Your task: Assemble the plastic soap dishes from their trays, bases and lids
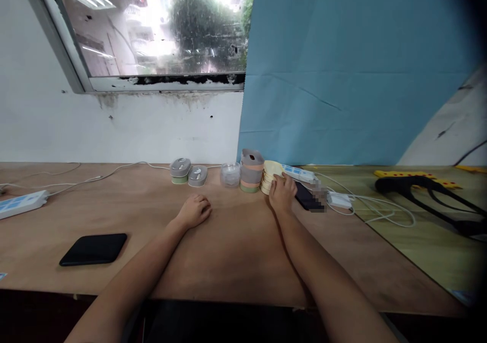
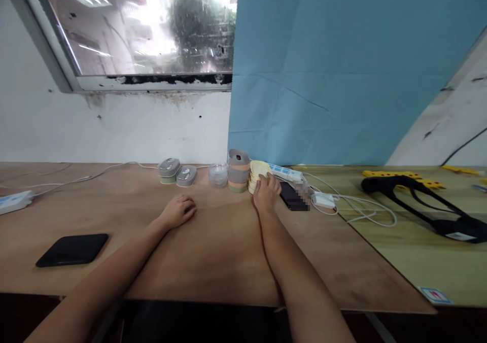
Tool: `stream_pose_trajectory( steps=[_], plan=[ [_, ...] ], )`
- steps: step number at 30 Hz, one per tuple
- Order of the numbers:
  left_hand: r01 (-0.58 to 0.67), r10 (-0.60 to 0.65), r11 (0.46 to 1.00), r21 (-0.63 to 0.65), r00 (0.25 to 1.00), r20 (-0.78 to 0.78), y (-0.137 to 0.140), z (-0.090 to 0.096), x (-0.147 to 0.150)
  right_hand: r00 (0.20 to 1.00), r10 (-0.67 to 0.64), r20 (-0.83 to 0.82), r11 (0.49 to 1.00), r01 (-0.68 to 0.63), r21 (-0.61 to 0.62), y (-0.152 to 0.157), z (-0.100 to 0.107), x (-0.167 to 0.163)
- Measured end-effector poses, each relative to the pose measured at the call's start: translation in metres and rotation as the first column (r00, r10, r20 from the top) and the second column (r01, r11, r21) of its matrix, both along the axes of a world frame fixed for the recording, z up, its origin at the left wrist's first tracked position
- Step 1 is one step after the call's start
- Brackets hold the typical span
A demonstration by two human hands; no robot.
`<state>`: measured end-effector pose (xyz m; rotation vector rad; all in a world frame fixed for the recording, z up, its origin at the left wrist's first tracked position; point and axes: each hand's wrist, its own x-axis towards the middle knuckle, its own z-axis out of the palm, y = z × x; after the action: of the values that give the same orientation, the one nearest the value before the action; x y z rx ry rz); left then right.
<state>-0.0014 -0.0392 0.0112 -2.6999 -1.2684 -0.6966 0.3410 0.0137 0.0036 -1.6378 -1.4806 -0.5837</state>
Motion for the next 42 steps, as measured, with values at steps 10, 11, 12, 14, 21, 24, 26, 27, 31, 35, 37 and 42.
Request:
stream_pose_trajectory(
  steps=[10,11,12,14,21,24,26,27,31,35,37,42],
  plan=[
    [0.011,-0.013,0.998,-0.062,1.0,-0.023,0.0,-0.002,0.0,0.999,0.044,-0.008,0.997,-0.043,0.06,0.001,-0.002,0.002],
    [0.009,-0.01,0.998,-0.064,1.0,-0.019,0.0,-0.003,0.0,0.999,0.042,-0.017,0.998,-0.041,0.057,0.001,-0.001,0.002],
    [0.008,-0.009,0.998,-0.064,1.0,-0.015,0.0,-0.003,0.0,0.999,0.041,-0.024,0.998,-0.04,0.053,0.001,-0.001,0.002],
    [0.014,-0.015,0.998,-0.06,1.0,-0.007,0.001,-0.004,-0.001,0.998,0.042,-0.038,0.998,-0.04,0.052,0.0,0.0,0.003],
    [0.024,-0.024,0.998,-0.066,1.0,-0.001,0.002,-0.006,-0.002,0.99,0.114,-0.086,0.991,-0.107,0.077,0.004,-0.003,0.005],
    [0.023,-0.023,0.997,-0.072,1.0,0.003,0.001,-0.005,-0.002,0.985,0.142,-0.101,0.988,-0.135,0.071,0.005,-0.004,0.005],
    [0.02,-0.019,0.997,-0.077,1.0,0.008,0.0,-0.006,-0.002,0.98,0.161,-0.116,0.985,-0.152,0.085,0.006,-0.006,0.006],
    [0.016,-0.015,0.997,-0.079,1.0,0.01,0.0,-0.006,-0.001,0.977,0.173,-0.127,0.982,-0.162,0.096,0.006,-0.006,0.006],
    [-0.006,0.006,0.997,-0.071,1.0,0.009,0.001,-0.007,0.003,0.958,0.214,-0.194,0.971,-0.187,0.147,0.008,-0.007,0.006],
    [-0.002,0.002,0.998,-0.067,1.0,-0.004,0.001,-0.008,0.007,0.933,0.249,-0.26,0.96,-0.202,0.196,0.011,-0.008,0.006],
    [-0.002,0.002,0.997,-0.076,1.0,-0.006,0.001,-0.009,0.008,0.92,0.273,-0.283,0.95,-0.211,0.23,0.012,-0.009,0.006],
    [0.001,-0.002,0.996,-0.087,1.0,-0.009,-0.001,-0.008,0.007,0.9,0.302,-0.316,0.935,-0.213,0.284,0.014,-0.011,0.006]
  ],
)
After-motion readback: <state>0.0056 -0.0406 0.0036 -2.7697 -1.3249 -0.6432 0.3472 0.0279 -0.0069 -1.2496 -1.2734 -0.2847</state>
